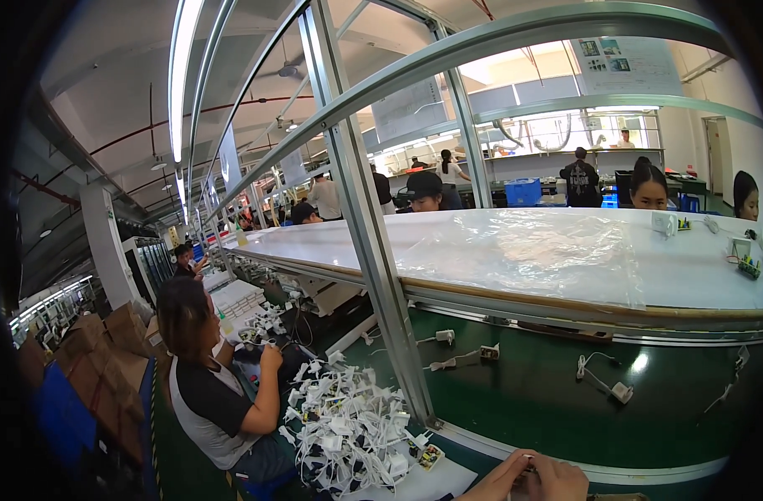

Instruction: The person connects a circuit board to a power cord and places the assembly on a conveyor belt. They then insert a similar assembly into a plastic housing and place the unit into a tray.

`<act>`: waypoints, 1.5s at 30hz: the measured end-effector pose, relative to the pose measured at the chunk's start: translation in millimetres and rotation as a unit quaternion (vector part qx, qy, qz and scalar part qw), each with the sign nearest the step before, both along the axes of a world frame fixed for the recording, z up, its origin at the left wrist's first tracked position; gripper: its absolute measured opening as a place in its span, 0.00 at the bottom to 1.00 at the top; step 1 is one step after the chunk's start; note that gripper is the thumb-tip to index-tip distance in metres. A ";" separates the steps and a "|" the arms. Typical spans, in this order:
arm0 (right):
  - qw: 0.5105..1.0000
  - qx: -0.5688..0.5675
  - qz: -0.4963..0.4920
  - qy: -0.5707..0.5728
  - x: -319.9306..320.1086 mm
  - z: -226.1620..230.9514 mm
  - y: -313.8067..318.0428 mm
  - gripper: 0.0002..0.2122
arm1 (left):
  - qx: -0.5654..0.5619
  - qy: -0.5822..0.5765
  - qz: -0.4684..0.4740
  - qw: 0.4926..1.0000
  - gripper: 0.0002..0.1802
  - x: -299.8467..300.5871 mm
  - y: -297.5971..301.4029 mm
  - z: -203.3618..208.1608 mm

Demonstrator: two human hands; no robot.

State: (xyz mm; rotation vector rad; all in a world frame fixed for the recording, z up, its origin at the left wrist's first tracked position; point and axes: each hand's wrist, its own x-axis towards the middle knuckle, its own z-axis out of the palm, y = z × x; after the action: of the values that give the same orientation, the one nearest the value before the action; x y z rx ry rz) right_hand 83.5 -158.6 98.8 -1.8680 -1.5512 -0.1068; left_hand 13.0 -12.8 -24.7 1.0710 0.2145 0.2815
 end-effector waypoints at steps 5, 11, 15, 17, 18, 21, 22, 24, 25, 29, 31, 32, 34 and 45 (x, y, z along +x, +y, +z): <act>0.999 0.041 0.019 0.024 10.2 -2.5 0.4 0.08 | 0.090 -0.058 0.001 0.994 0.21 -0.1 -2.2 1.5; 0.999 -0.009 0.007 0.034 16.1 -22.3 -3.7 0.09 | 0.093 -0.005 -0.027 0.995 0.21 -4.3 0.3 2.9; 0.999 -0.034 0.001 0.017 11.9 -28.9 -0.9 0.11 | 0.087 -0.020 -0.005 0.996 0.22 -3.6 -2.9 8.9; 0.993 0.068 -0.035 0.090 7.1 -18.7 5.6 0.13 | 0.080 -0.035 0.006 0.996 0.22 -5.6 -2.2 11.9; 0.984 0.118 -0.052 0.126 6.1 -17.1 8.3 0.14 | 0.052 -0.026 -0.005 0.998 0.22 -6.6 -0.6 11.7; 0.947 0.048 0.016 0.317 22.1 -41.2 12.2 0.16 | -0.002 -0.013 -0.027 1.000 0.23 -8.2 -0.7 14.2; 0.911 0.011 0.052 0.409 27.3 -52.3 15.5 0.18 | 0.007 -0.019 -0.025 0.999 0.23 -9.0 -1.6 15.2; 0.888 0.026 0.066 0.454 32.2 -75.7 24.3 0.18 | 0.027 -0.030 -0.022 0.999 0.24 -9.5 -3.1 16.0; 0.865 0.042 0.076 0.495 32.2 -83.3 26.8 0.18 | 0.026 -0.032 -0.025 0.999 0.24 -8.6 -4.0 16.4; 0.887 0.075 0.090 0.446 30.9 -81.9 24.2 0.19 | 0.104 -0.036 -0.026 0.994 0.25 -5.1 -5.9 10.5; 0.909 0.085 0.089 0.399 30.1 -82.7 23.3 0.20 | 0.131 -0.047 -0.010 0.990 0.25 -4.8 -6.6 8.9; 0.898 0.083 0.078 0.424 29.6 -86.3 24.3 0.19 | 0.144 -0.053 -0.002 0.988 0.25 -4.5 -7.1 8.8; 0.875 0.078 0.055 0.474 28.7 -91.1 26.8 0.18 | 0.153 -0.055 0.001 0.987 0.25 -4.3 -8.0 8.8; 0.836 0.080 0.120 0.529 33.5 -89.9 32.9 0.19 | 0.241 -0.011 0.056 0.969 0.22 -11.7 -5.7 19.2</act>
State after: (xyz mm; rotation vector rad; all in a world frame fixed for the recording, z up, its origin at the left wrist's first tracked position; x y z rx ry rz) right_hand 117.0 -125.7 8.9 -1.1827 -0.8998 0.7689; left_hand 1.3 -18.5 -5.4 1.5385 0.1906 0.4630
